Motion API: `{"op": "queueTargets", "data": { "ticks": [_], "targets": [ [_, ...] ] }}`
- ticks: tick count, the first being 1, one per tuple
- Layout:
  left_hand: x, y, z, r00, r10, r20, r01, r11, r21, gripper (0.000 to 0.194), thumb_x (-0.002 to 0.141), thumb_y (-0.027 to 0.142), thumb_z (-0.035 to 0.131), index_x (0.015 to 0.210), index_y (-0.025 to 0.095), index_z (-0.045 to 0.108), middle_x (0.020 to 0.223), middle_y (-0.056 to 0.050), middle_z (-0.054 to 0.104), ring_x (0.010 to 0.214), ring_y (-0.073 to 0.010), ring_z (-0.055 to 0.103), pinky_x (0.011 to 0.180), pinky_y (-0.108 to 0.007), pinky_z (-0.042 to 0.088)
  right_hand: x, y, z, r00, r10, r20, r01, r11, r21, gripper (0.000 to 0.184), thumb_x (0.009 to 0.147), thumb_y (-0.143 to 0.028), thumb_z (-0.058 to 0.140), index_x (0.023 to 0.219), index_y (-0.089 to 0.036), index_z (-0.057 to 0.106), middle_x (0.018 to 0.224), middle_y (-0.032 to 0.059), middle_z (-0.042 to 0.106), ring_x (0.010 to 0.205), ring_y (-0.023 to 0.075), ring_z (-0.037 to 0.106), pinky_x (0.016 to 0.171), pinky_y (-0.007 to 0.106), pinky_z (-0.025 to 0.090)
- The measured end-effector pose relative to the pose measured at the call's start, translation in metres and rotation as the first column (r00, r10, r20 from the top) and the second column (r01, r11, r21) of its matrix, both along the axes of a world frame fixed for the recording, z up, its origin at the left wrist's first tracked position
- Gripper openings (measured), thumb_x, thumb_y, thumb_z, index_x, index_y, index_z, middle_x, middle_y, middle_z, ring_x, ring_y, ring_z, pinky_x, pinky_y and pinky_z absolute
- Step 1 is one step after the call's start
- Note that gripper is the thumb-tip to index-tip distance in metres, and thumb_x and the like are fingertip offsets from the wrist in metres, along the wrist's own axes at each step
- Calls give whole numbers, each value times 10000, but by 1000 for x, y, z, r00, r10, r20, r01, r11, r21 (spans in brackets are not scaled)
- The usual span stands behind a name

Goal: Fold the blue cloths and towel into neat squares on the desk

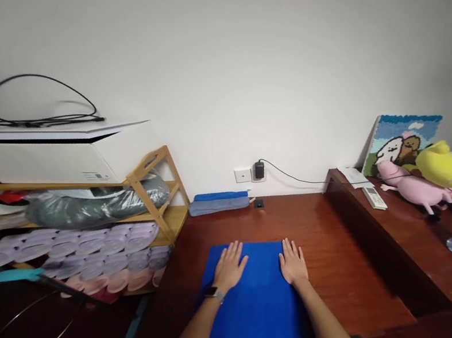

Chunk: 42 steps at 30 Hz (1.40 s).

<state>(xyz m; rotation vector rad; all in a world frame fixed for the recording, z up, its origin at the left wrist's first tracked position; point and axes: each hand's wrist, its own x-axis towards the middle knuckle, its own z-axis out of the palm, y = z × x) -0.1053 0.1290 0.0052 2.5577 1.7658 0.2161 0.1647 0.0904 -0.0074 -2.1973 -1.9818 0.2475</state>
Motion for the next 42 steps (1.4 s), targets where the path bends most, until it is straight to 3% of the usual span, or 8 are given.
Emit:
{"op": "queueTargets", "data": {
  "ticks": [5, 12, 24, 27, 30, 35, 38, 42],
  "targets": [
    [-62, 2, -9, 993, 117, -1, -117, 992, 45, 691, 1081, 514, 199, 1661, 148, 278, 1704, -129, 320, 1595, -283, 246, 1291, -493, 249, 1, 0, 1, 1000, -9, 13, 10, 1000, -19, 666, 1069, -433, 169, 1680, -172, 204, 1742, 23, 187, 1619, 240, 145, 1314, 491, 120],
    [-53, -1, -8, 988, 148, 53, -150, 988, 36, 713, 1076, 536, 166, 1652, 138, 305, 1706, -122, 321, 1594, -270, 256, 1299, -473, 228, -2, -2, 13, 999, -41, 14, 42, 996, -80, 679, 1072, -436, 131, 1683, -142, 166, 1752, 40, 133, 1623, 225, 107, 1311, 463, 110],
    [-54, -3, 2, 993, 117, 0, -116, 989, 93, 660, 1070, 453, 238, 1649, 145, 317, 1680, -123, 369, 1582, -286, 286, 1298, -516, 223, -3, -13, 4, 1000, -4, 6, 5, 1000, -11, 668, 1073, -449, 152, 1680, -174, 194, 1739, 45, 209, 1614, 218, 166, 1309, 478, 133],
    [-20, -9, 13, 1000, -18, 13, 16, 989, 147, 632, 1074, 379, 226, 1649, 128, 310, 1694, -118, 339, 1594, -272, 253, 1314, -502, 187, -4, -13, 5, 1000, 5, -5, -5, 1000, -4, 666, 1071, -440, 162, 1679, -172, 206, 1736, 46, 212, 1614, 226, 168, 1309, 482, 138],
    [47, -20, 18, 977, -204, 56, 194, 971, 138, 628, 1092, 413, 199, 1659, 153, 282, 1704, -96, 323, 1598, -243, 244, 1318, -475, 196, -2, -13, 3, 1000, 16, -12, -16, 1000, 4, 668, 1070, -430, 164, 1677, -155, 209, 1736, 53, 203, 1615, 237, 165, 1311, 485, 136],
    [127, -35, 4, 945, -309, 112, 311, 950, -8, 652, 1095, 483, 176, 1674, 186, 216, 1699, -92, 338, 1593, -250, 257, 1308, -501, 230, 1, -12, -2, 999, 47, 7, -47, 999, -13, 646, 1066, -405, 204, 1681, -206, 205, 1741, 40, 185, 1621, 241, 129, 1307, 499, 135],
    [103, -34, -4, 957, -271, 101, 274, 961, -24, 657, 1092, 508, 191, 1675, 206, 221, 1709, -73, 316, 1601, -244, 226, 1313, -495, 218, 0, -11, -1, 999, 34, -1, -34, 999, -5, 647, 1072, -416, 179, 1682, -200, 198, 1739, 40, 198, 1619, 234, 140, 1308, 492, 133],
    [8, -26, -7, 997, -59, 47, 60, 998, -13, 678, 1087, 525, 206, 1663, 175, 276, 1710, -96, 298, 1595, -272, 246, 1307, -508, 225, -1, -14, 2, 1000, 8, -12, -8, 1000, 1, 656, 1076, -430, 147, 1681, -182, 202, 1739, 38, 199, 1616, 230, 163, 1310, 484, 125]
  ]
}}
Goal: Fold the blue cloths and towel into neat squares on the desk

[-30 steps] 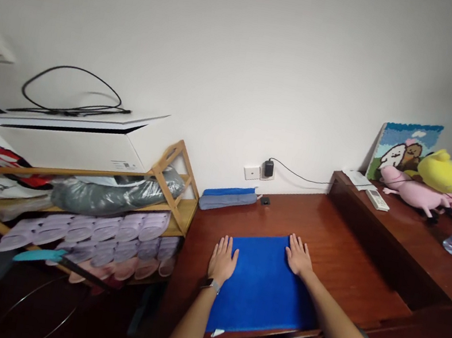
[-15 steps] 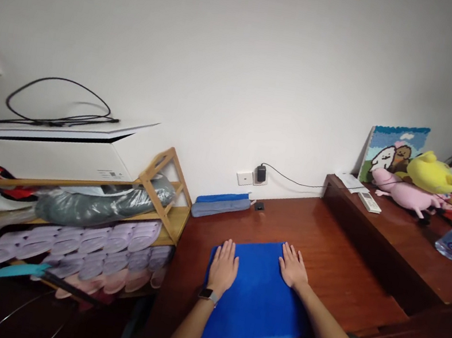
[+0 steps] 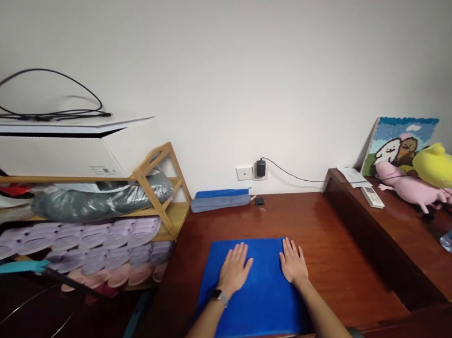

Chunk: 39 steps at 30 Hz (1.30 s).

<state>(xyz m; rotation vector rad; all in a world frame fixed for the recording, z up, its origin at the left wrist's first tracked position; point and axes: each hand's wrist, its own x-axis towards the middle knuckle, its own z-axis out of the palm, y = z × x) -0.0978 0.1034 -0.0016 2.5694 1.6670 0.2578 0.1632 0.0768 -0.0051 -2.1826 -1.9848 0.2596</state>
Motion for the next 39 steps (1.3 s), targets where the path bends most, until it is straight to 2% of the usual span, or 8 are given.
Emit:
{"op": "queueTargets", "data": {
  "ticks": [3, 6, 13, 22, 26, 34, 36, 39],
  "targets": [
    [-64, 5, -4, 988, 154, -26, -152, 987, 47, 671, 1087, 490, 204, 1663, 153, 270, 1705, -115, 305, 1592, -283, 253, 1297, -505, 244, 0, -1, 0, 1000, -8, 6, 9, 1000, -13, 658, 1073, -430, 153, 1681, -183, 205, 1740, 35, 194, 1615, 228, 167, 1309, 486, 125],
    [-89, 4, -9, 978, 209, -24, -207, 976, 74, 670, 1083, 471, 210, 1668, 147, 252, 1702, -120, 315, 1588, -288, 264, 1289, -497, 266, 0, 3, 2, 1000, -18, 20, 19, 999, -37, 657, 1069, -421, 168, 1681, -187, 205, 1740, 36, 193, 1613, 230, 172, 1307, 491, 129],
    [-78, 1, -8, 972, 234, 3, -233, 970, 72, 673, 1073, 458, 206, 1661, 138, 276, 1698, -123, 331, 1586, -283, 275, 1298, -482, 232, -5, -16, 22, 999, -26, 40, 29, 997, -72, 662, 1077, -425, 136, 1678, -159, 215, 1741, 52, 187, 1615, 250, 164, 1303, 494, 147],
    [-82, 2, 1, 971, 237, -18, -233, 965, 121, 663, 1067, 419, 220, 1642, 103, 318, 1683, -141, 355, 1579, -282, 296, 1299, -494, 223, -5, -111, -8, 999, -41, 35, 41, 999, -14, 667, 1080, -467, 133, 1675, -183, 236, 1727, 19, 240, 1609, 223, 193, 1312, 470, 152],
    [-60, -16, 17, 990, 142, 2, -140, 975, 172, 634, 1073, 371, 208, 1630, 103, 351, 1675, -130, 384, 1589, -271, 269, 1316, -491, 186, -8, -111, -5, 998, -51, 29, 49, 998, 50, 646, 1079, -441, 157, 1681, -210, 213, 1737, -13, 185, 1618, 217, 149, 1314, 454, 140],
    [82, -95, 16, 951, -290, 104, 284, 956, 73, 621, 1105, 478, 224, 1633, 173, 345, 1688, -76, 362, 1581, -217, 290, 1303, -462, 267, -3, -110, -13, 1000, -5, 22, 4, 997, 77, 621, 1080, -414, 188, 1662, -216, 279, 1712, 16, 288, 1601, 230, 224, 1304, 497, 170],
    [83, -101, 13, 955, -276, 108, 274, 961, 33, 632, 1105, 498, 219, 1628, 172, 357, 1676, -80, 383, 1572, -215, 312, 1300, -457, 278, -2, -110, -15, 1000, -2, 26, -1, 996, 86, 618, 1080, -420, 197, 1659, -224, 288, 1709, 18, 299, 1598, 232, 235, 1302, 498, 178],
    [32, -99, 7, 981, -183, 67, 181, 983, 31, 632, 1102, 507, 238, 1631, 181, 355, 1682, -83, 362, 1572, -236, 313, 1294, -483, 288, -2, -111, -18, 1000, -6, 31, 3, 996, 88, 620, 1084, -426, 183, 1662, -225, 283, 1708, 13, 298, 1598, 237, 236, 1300, 500, 183]
  ]
}}
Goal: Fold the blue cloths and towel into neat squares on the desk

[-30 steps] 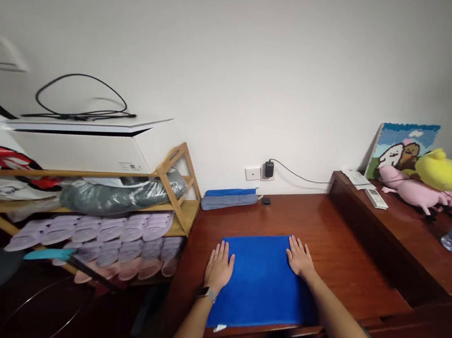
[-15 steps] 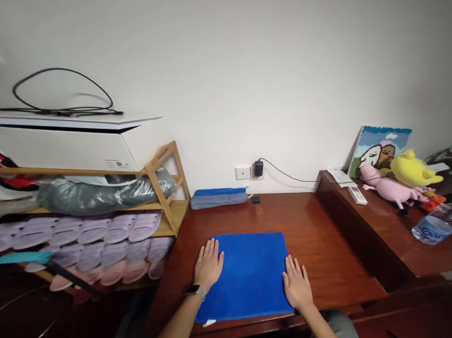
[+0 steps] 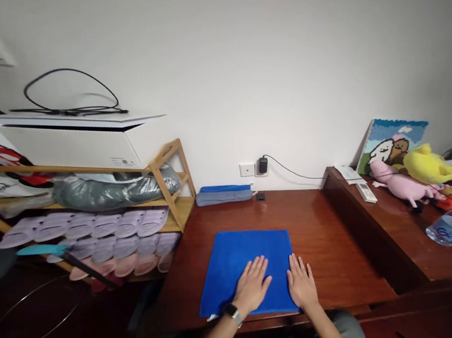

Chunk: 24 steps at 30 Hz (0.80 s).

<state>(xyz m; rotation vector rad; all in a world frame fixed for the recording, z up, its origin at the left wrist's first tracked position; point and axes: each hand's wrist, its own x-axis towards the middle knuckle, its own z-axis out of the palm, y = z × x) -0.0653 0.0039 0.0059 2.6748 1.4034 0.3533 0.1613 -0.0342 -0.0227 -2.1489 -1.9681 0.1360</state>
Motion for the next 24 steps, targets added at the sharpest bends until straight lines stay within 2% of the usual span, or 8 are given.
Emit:
{"op": "queueTargets", "data": {
  "ticks": [5, 7, 10, 14, 17, 19, 21, 24],
  "targets": [
    [-130, -2, -18, 951, 304, -56, -299, 950, 84, 627, 1100, 459, 258, 1628, 136, 354, 1680, -119, 356, 1563, -282, 330, 1269, -531, 328, 1, 3, 0, 1000, 5, 23, -5, 1000, -3, 622, 1081, -411, 177, 1667, -223, 267, 1709, 17, 294, 1594, 242, 248, 1297, 516, 184],
    [-158, -8, -25, 940, 338, -52, -330, 936, 119, 626, 1100, 440, 261, 1631, 119, 338, 1678, -125, 363, 1560, -274, 338, 1268, -515, 336, 2, 6, 4, 999, 14, 41, -13, 1000, -17, 623, 1076, -398, 183, 1664, -215, 277, 1706, 23, 301, 1591, 249, 257, 1299, 529, 170],
    [-165, -14, -29, 936, 351, -27, -341, 924, 173, 622, 1096, 422, 283, 1637, 116, 324, 1666, -135, 392, 1556, -268, 347, 1268, -502, 338, -1, 5, 12, 998, 7, 55, -6, 1000, -27, 628, 1072, -396, 193, 1657, -193, 300, 1700, 34, 318, 1588, 258, 265, 1300, 536, 164],
    [-152, -17, -22, 946, 325, 12, -319, 922, 221, 603, 1093, 379, 287, 1640, 128, 321, 1654, -135, 415, 1545, -270, 371, 1261, -507, 352, -14, -17, 11, 999, -37, 21, 37, 999, 18, 649, 1088, -452, 150, 1662, -176, 276, 1705, 33, 306, 1597, 241, 238, 1299, 501, 196],
    [-127, -18, -10, 967, 254, 30, -254, 942, 220, 577, 1094, 343, 282, 1630, 143, 352, 1665, -121, 396, 1552, -261, 357, 1268, -501, 343, -25, -40, 1, 1000, -9, 12, 8, 999, 35, 650, 1092, -484, 154, 1662, -196, 276, 1703, 19, 308, 1599, 232, 232, 1299, 481, 204],
    [-92, -21, 2, 985, 169, 30, -171, 968, 185, 567, 1098, 349, 282, 1617, 147, 384, 1667, -118, 390, 1557, -252, 348, 1272, -488, 337, -30, -49, -6, 1000, 1, 19, -2, 999, 45, 635, 1093, -469, 169, 1665, -210, 264, 1706, 16, 302, 1601, 233, 224, 1301, 487, 198],
    [-46, -24, 13, 998, 57, 34, -61, 990, 131, 572, 1104, 386, 274, 1610, 149, 397, 1667, -114, 390, 1561, -242, 338, 1277, -477, 330, -31, -52, -12, 1000, -12, 28, 10, 998, 65, 632, 1093, -458, 186, 1673, -211, 223, 1710, 27, 293, 1604, 236, 213, 1301, 492, 195],
    [24, -29, 23, 992, -106, 69, 102, 993, 62, 600, 1107, 450, 257, 1625, 167, 365, 1679, -85, 376, 1574, -222, 307, 1294, -460, 301, -29, -51, -19, 998, -35, 44, 30, 994, 106, 656, 1090, -461, 210, 1681, -183, 147, 1712, 63, 291, 1601, 243, 222, 1300, 483, 204]
  ]
}}
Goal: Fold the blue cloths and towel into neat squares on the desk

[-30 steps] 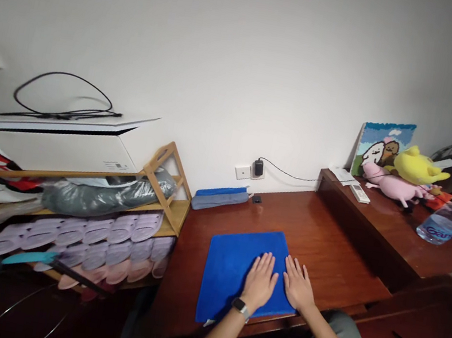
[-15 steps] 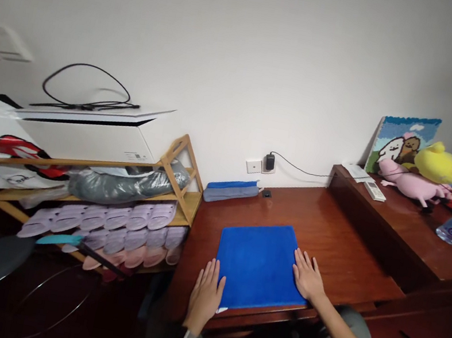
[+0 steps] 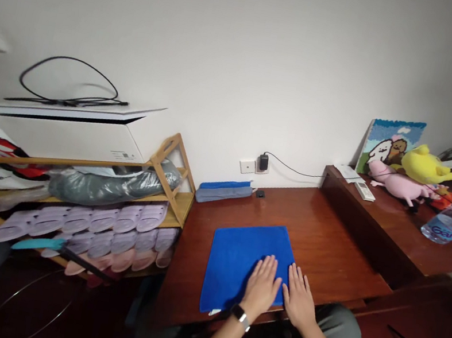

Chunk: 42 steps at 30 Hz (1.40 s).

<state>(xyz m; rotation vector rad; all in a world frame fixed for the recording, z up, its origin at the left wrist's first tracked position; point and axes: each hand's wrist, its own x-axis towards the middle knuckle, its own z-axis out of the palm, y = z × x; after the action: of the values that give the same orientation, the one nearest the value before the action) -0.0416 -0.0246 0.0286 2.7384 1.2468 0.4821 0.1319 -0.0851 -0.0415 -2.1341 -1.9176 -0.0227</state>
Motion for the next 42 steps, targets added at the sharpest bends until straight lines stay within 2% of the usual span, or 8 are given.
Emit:
{"op": "queueTargets", "data": {
  "ticks": [5, 13, 17, 22, 29, 35, 38, 42],
  "targets": [
    [26, -2, -11, 999, -40, -5, 39, 997, -69, 636, 1099, 519, 251, 1633, 187, 346, 1673, -72, 391, 1571, -211, 314, 1301, -454, 290, 3, 3, -7, 1000, 18, 6, -18, 1000, 10, 652, 1091, -450, 190, 1681, -176, 133, 1706, 66, 305, 1597, 243, 237, 1300, 476, 205],
    [-142, 8, -48, 925, 379, -42, -374, 923, 88, 639, 1096, 445, 296, 1678, 196, 201, 1671, -121, 390, 1549, -293, 362, 1249, -551, 353, 1, 2, -1, 1000, -3, -28, 2, 1000, -10, 684, 1088, -509, 186, 1681, -166, 182, 1711, 60, 289, 1598, 249, 237, 1304, 484, 199],
    [-179, 3, -56, 918, 395, -40, -388, 914, 115, 651, 1095, 448, 298, 1680, 184, 189, 1673, -120, 390, 1542, -276, 376, 1241, -511, 380, 4, -1, 0, 1000, 2, -31, -4, 999, -43, 693, 1081, -523, 184, 1669, -163, 255, 1706, 62, 298, 1595, 258, 244, 1302, 490, 204],
    [-172, 2, -62, 912, 411, -7, -405, 901, 154, 660, 1082, 411, 308, 1684, 181, 167, 1673, -125, 389, 1544, -279, 371, 1237, -519, 388, 9, 26, 16, 998, -10, -67, 5, 998, -69, 673, 1082, -495, 154, 1670, -186, 264, 1699, 64, 319, 1589, 270, 263, 1298, 519, 205],
    [-173, 4, -64, 907, 421, -20, -413, 896, 163, 657, 1074, 416, 303, 1683, 197, 187, 1663, -106, 412, 1531, -282, 397, 1229, -519, 401, 3, 143, 71, 996, 5, -89, -22, 980, -196, 652, 1083, -407, 169, 1675, -139, 220, 1731, 71, 221, 1615, 236, 162, 1310, 474, 134],
    [-177, 3, -59, 908, 413, -69, -395, 900, 182, 633, 1073, 427, 324, 1662, 200, 280, 1641, -103, 446, 1508, -295, 437, 1223, -539, 409, 4, 170, 54, 997, -2, -80, -16, 975, -223, 673, 1077, -400, 169, 1667, -81, 209, 1736, 91, 196, 1619, 239, 136, 1312, 458, 117],
    [-146, 19, -38, 934, 351, -64, -336, 926, 171, 610, 1084, 406, 316, 1650, 179, 312, 1650, -108, 428, 1524, -284, 412, 1238, -530, 390, 6, 170, 43, 996, -30, -82, 14, 982, -190, 702, 1072, -436, 186, 1665, -59, 201, 1734, 116, 195, 1616, 251, 151, 1313, 458, 125],
    [-55, 66, -5, 985, 165, -42, -161, 983, 86, 592, 1106, 407, 254, 1647, 176, 312, 1682, -94, 370, 1569, -245, 321, 1279, -497, 322, 8, 173, 38, 996, -31, -87, 15, 985, -173, 704, 1068, -433, 200, 1665, -61, 205, 1729, 120, 215, 1616, 253, 154, 1312, 464, 135]
  ]
}}
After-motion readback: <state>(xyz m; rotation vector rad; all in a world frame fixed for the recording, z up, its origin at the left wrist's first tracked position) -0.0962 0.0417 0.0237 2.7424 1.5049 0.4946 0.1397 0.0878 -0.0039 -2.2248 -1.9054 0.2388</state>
